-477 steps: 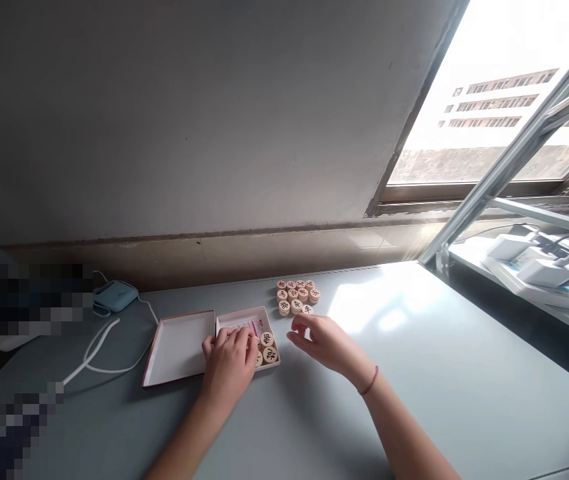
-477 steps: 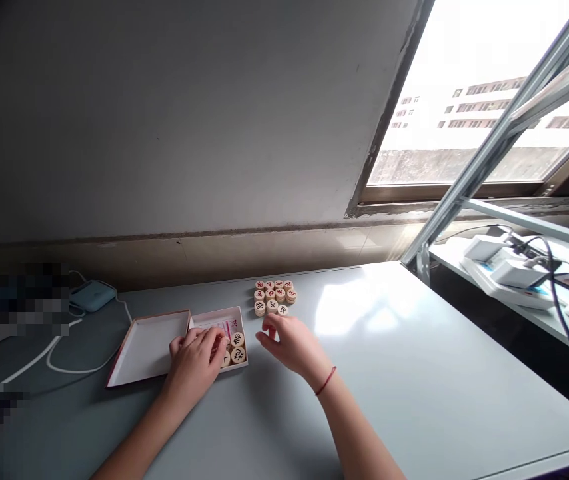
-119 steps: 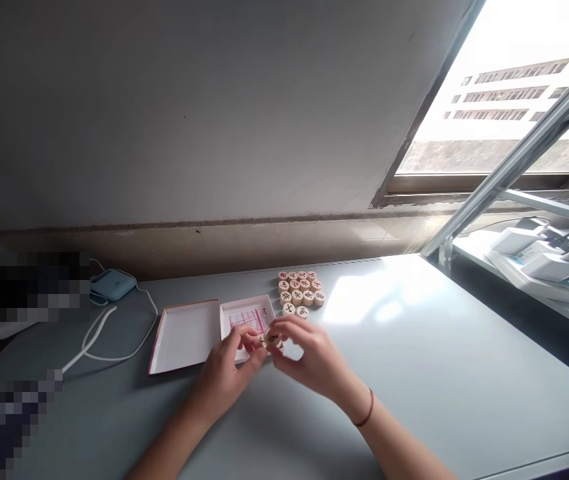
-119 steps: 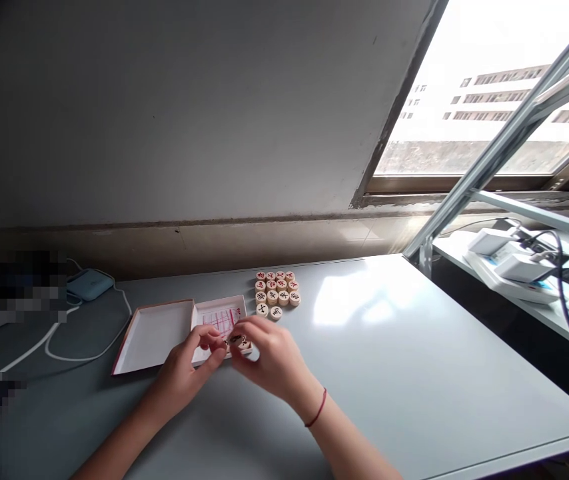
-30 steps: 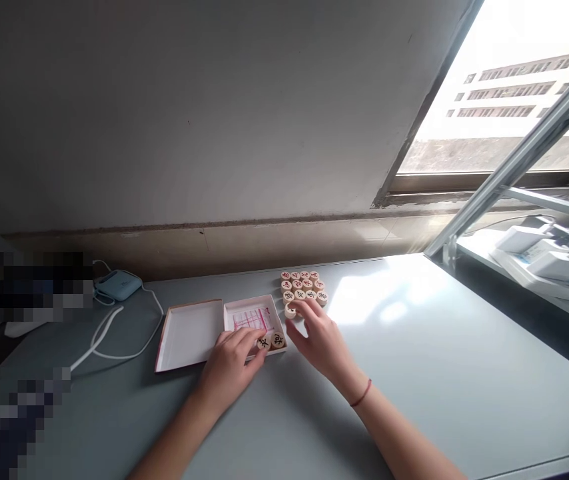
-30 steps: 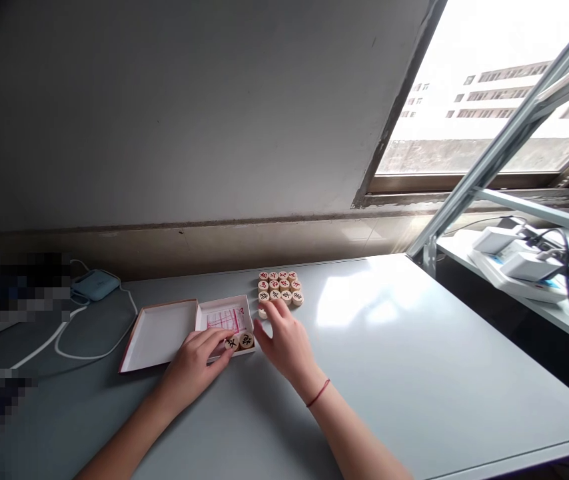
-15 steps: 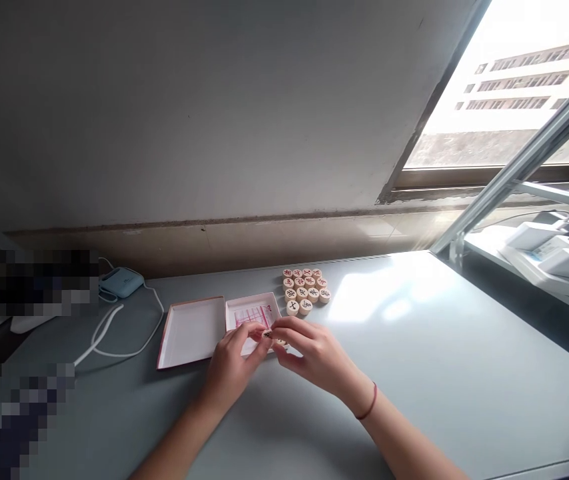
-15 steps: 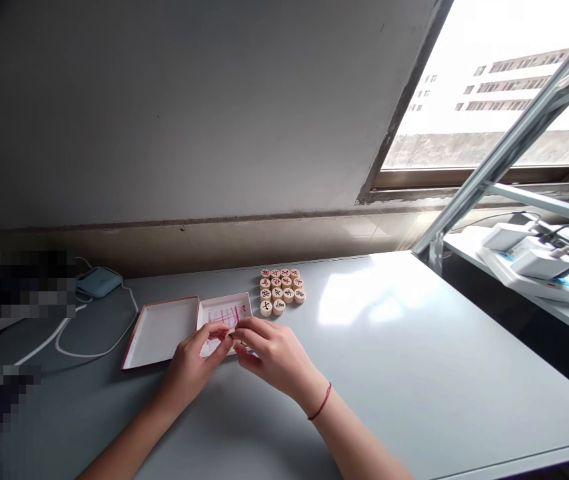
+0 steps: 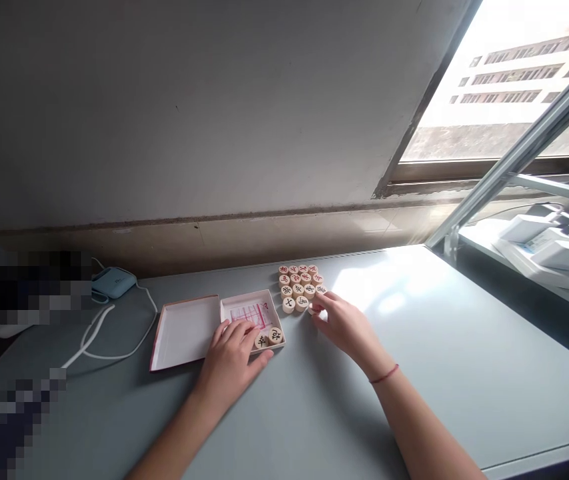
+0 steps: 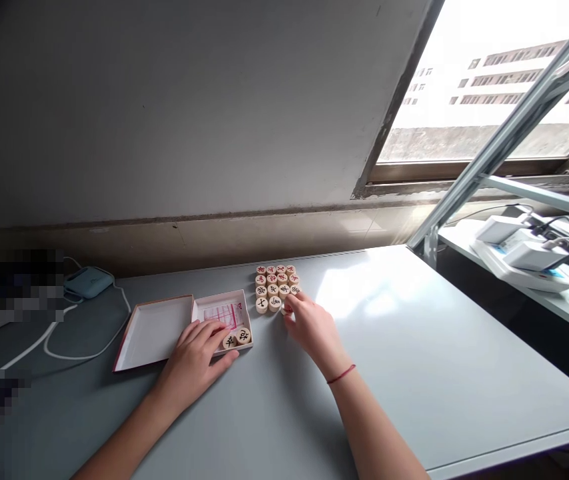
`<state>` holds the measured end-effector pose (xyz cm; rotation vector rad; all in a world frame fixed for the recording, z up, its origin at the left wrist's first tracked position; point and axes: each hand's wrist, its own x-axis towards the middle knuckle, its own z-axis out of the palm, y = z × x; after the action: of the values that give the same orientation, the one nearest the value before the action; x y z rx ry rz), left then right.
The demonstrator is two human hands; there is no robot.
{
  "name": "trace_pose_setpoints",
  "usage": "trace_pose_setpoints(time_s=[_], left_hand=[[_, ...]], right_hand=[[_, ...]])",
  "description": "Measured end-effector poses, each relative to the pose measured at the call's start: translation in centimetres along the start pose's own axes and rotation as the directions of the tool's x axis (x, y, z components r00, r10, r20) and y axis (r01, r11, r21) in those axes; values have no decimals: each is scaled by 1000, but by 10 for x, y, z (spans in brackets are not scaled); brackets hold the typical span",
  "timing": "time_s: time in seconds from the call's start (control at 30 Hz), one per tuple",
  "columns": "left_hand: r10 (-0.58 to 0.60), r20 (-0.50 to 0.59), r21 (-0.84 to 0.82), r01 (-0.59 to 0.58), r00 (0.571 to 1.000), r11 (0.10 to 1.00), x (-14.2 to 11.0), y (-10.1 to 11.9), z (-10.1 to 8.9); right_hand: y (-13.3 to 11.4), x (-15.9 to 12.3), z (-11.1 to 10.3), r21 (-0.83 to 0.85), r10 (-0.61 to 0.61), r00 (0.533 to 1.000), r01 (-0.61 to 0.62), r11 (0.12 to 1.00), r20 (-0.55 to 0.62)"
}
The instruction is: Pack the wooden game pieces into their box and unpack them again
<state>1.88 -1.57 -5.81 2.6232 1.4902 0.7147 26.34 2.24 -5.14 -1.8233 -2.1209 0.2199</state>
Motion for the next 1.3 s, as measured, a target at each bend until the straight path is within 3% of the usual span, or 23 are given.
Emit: trace_pose_setpoints(time_s=[0.2,0.33,0.47,0.6,0.7,0.8,0.9,1.03,1.3], left_hand=[[-29,-5,-64,28,1000,998,1,2,-2],[-59,-27,-111,56,998,992,2,4,-3],[-103,-142,-213,72,985,974,2,7,-4],[-207,-172,-356,136,963,925,2,12,-8],[-265,-120,-404,197,957,893,1,14,-10],[-258,-86,-408,203,962,890,1,13,-10],[-226,-78,-391,179,971,903,2,12,-10],[-199,-72,-364,160,977,917,2,11,-10],[-166,-76,-325,133,983,936,1,10,-9]], right_hand=[[-2,0,-3,27,-21,998,22,999,-51],[-18,-5,-7,185,-158,983,173,967,-92],[-49,-17,-5,358,-410,904,425,832,-121],[-68,-24,0,393,-502,842,536,747,-196],[-57,-19,-3,354,-378,897,439,826,-230],[-29,-10,-9,216,-98,976,140,966,-194],[-5,-3,-9,81,58,994,-50,995,-98],[3,-1,-1,70,95,995,-93,993,-24],[-3,1,10,5,155,988,-155,988,-13]])
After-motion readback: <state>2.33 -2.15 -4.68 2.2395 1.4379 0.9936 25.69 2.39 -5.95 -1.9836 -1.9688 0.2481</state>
